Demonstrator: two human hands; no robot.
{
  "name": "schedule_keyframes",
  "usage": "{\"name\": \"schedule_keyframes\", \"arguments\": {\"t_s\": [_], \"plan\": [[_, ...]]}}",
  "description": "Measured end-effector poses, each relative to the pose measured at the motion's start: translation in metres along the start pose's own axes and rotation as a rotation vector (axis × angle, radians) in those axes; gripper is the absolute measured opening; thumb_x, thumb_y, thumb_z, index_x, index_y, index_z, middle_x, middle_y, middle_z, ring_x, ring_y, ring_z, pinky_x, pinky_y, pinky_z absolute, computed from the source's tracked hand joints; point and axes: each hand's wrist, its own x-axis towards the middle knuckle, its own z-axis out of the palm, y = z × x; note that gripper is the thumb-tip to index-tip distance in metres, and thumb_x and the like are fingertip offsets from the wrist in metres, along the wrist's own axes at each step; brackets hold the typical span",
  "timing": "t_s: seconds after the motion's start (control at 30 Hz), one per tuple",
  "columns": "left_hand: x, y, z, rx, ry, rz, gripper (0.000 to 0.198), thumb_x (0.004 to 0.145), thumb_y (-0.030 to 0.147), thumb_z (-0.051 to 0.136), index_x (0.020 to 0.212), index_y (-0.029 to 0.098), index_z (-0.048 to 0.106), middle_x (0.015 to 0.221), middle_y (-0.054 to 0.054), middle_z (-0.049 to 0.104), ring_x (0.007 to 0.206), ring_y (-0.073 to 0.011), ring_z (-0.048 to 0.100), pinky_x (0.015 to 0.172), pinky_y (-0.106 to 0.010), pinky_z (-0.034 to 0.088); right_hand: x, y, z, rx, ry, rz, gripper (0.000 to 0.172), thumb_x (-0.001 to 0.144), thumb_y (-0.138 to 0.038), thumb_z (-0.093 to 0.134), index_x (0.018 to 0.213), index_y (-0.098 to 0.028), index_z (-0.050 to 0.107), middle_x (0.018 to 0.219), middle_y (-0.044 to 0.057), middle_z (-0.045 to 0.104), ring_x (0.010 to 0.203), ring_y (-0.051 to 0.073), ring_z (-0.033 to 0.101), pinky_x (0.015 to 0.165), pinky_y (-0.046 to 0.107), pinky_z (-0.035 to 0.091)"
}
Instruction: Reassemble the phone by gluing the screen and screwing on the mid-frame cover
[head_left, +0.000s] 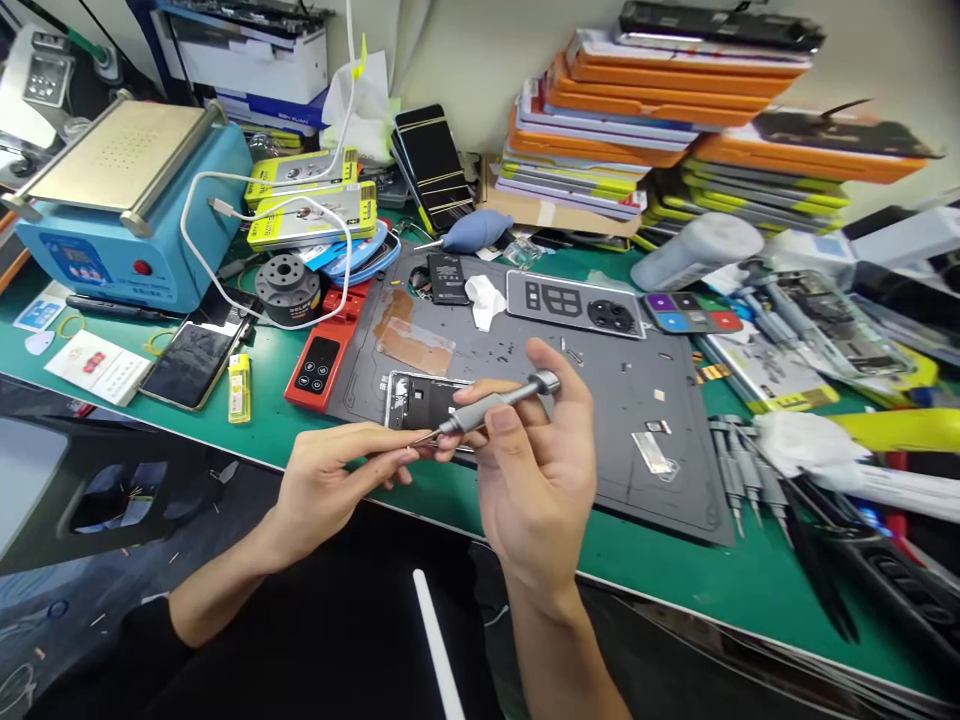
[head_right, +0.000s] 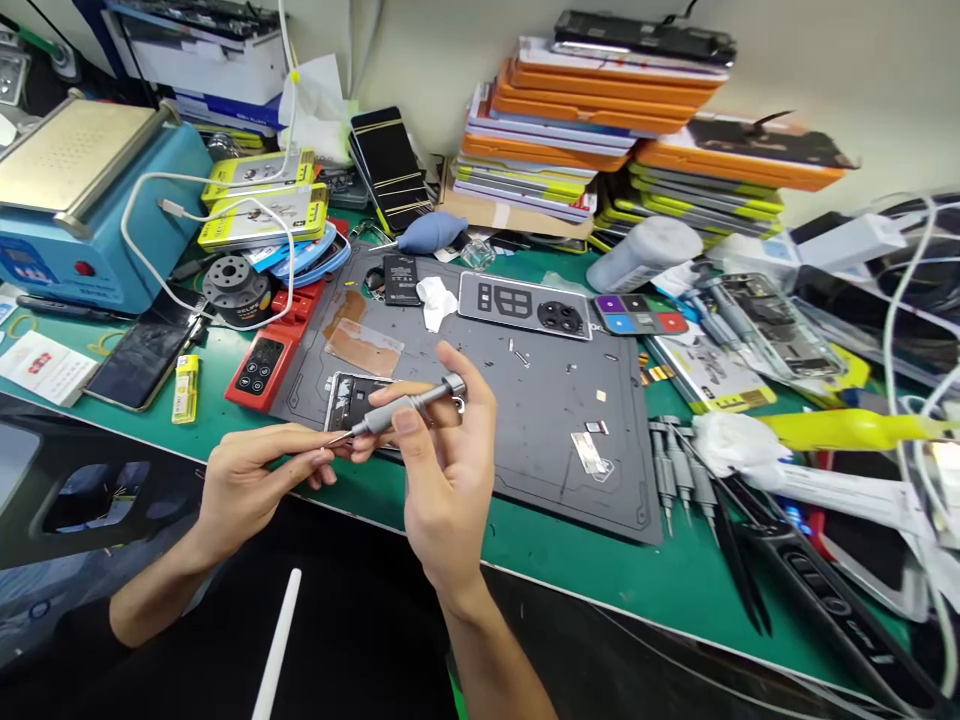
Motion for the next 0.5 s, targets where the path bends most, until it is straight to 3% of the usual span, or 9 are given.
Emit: {"name": "schedule_keyframes", "arguments": {"t_s": [0.5], "plan": [[-0.0006, -0.0062, -0.0011, -0.013, 0.027, -0.016, 0.023, 0.110, 0.020, 0.077, 0.128, 0.024, 0.090, 0.098, -0.005, 0.089, 0.075, -0.0099, 0.083, 0.073, -0.014, 0.068, -0.0010, 0.0049, -0.0008, -0.010, 0.001, 0.000, 0.048, 0.111, -0.038, 0.075, 0.155, -0.036, 0.058, 0.111, -0.001, 0.077, 0.078, 0.013, 0.076, 0.071, 0.028, 0.070]]}}
